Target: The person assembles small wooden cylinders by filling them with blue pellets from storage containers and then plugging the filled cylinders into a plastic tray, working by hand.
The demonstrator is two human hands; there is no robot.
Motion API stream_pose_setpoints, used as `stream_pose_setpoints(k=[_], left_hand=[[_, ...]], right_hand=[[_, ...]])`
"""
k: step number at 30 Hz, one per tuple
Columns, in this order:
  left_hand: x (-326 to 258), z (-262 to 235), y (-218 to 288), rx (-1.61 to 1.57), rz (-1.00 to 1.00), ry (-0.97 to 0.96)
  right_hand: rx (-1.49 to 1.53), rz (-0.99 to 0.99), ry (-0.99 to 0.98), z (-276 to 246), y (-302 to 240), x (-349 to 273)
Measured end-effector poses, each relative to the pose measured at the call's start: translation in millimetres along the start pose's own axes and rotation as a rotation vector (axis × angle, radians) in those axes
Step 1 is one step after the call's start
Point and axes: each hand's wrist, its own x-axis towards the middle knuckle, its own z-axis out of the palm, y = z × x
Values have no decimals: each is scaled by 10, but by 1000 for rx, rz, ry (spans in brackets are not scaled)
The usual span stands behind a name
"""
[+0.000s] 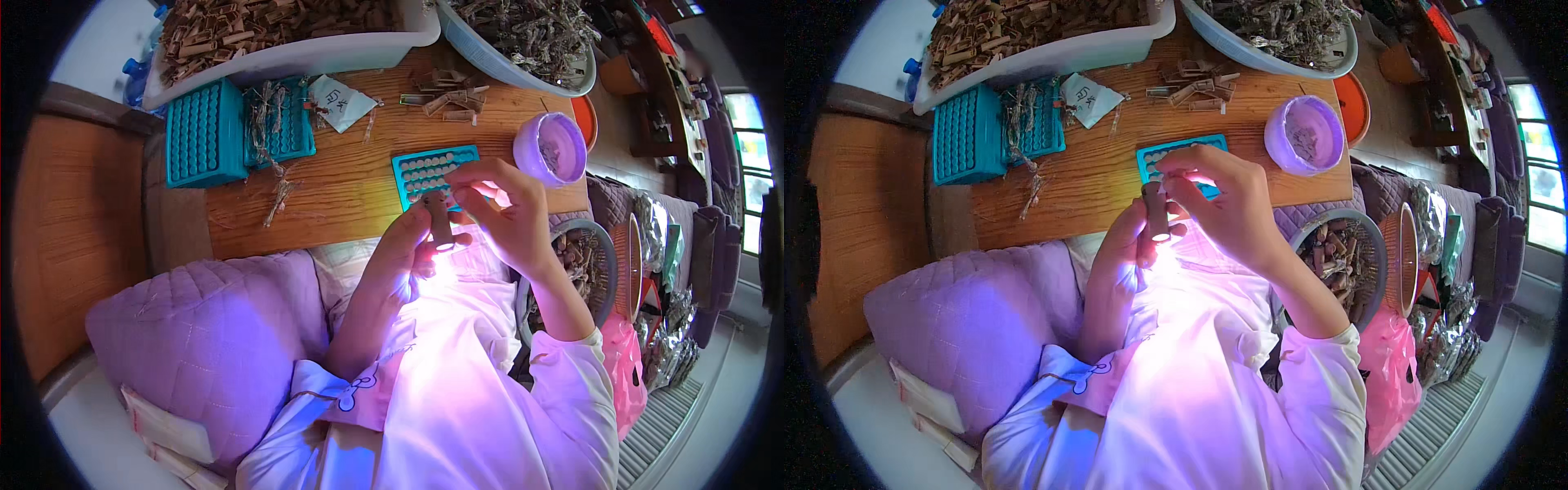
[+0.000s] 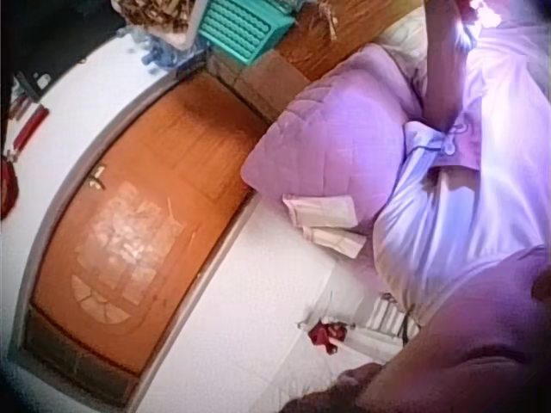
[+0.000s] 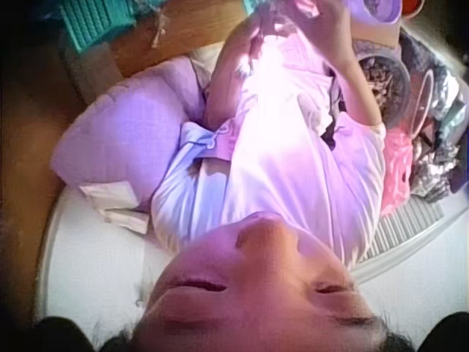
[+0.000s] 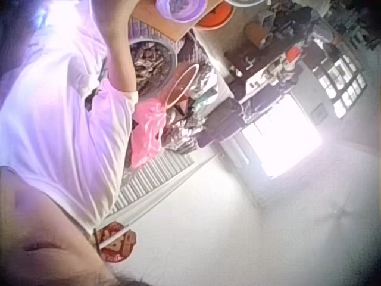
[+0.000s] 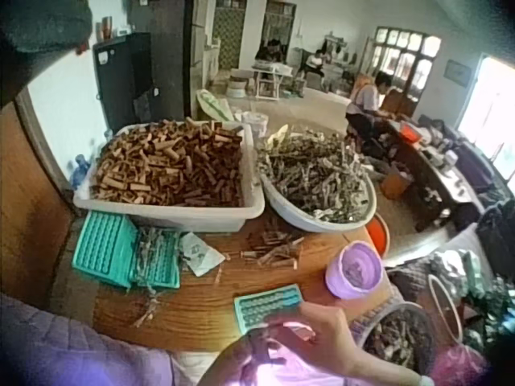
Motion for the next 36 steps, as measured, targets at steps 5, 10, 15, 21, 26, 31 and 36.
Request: stream_pose_setpoints(k=[5, 10, 15, 21, 26, 31, 36], left_hand=[[-24, -11, -7, -171, -84, -77], [-19, 41, 22, -382, -132, -152], [-5, 36, 27, -189, -85, -197], [-19, 9, 20, -24, -69, -141], [6, 7, -69, -283, -89, -124], [46, 33, -50, -165, -122, -73], [48, 66, -33, -204, -128, -100]], right_hand=[[27, -29, -7, 0, 65, -36], [253, 254, 26, 10, 7, -82], [251, 223, 108, 40, -25, -111], [-10, 71, 63, 37, 40, -150], [-123, 30, 64, 44, 68, -142], [-168, 33, -80, -43, 70, -111], [-77, 62, -39, -51, 64, -104]])
